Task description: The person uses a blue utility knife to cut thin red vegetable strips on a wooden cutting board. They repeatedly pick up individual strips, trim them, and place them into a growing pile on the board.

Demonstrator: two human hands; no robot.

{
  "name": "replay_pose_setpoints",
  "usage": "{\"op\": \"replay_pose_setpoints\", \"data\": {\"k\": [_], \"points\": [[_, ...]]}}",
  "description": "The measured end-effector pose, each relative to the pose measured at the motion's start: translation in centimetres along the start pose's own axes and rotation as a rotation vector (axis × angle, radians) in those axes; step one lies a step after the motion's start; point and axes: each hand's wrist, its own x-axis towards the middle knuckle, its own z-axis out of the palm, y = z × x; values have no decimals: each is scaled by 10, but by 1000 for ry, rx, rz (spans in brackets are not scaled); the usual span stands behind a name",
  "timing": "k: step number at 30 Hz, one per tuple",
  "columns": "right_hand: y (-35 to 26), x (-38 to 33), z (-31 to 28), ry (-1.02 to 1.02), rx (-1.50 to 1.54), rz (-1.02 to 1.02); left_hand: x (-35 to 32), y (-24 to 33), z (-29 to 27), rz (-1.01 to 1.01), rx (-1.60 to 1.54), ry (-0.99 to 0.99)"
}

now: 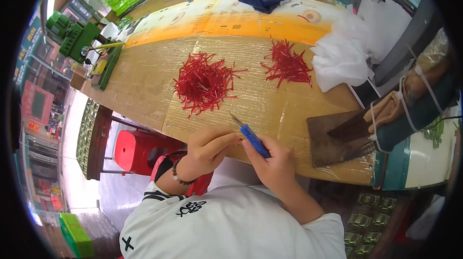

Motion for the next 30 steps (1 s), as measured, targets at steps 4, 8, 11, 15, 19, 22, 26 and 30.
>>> {"op": "replay_pose_setpoints", "data": {"k": [4, 8, 11, 15, 19, 22, 26, 30], "points": [[-2, 0, -3, -66, -38, -79, 2, 3, -3, -46, -66, -11], [1, 0, -5, -96, -63, -254, 7, 11, -20, -392, -367, -239], [7, 0, -8, -149, -87, -346, 0, 9, -17, -749, -916, -228], [11, 0, -10, -215, -56, -404, 0, 6, -22, -895, -1170, -256], [8, -2, -9, -161, -67, -322, -2, 9, -12, -777, -865, -252], [4, 0, -10, -143, -28, -234, 5, 16, -17, -492, -530, -289], [11, -2, -10, -142, -65, -271, 6, 15, -21, -255, -371, -275], [14, -5, -11, -140, -117, -303, 20, 8, -36, -263, -371, -419]]}}
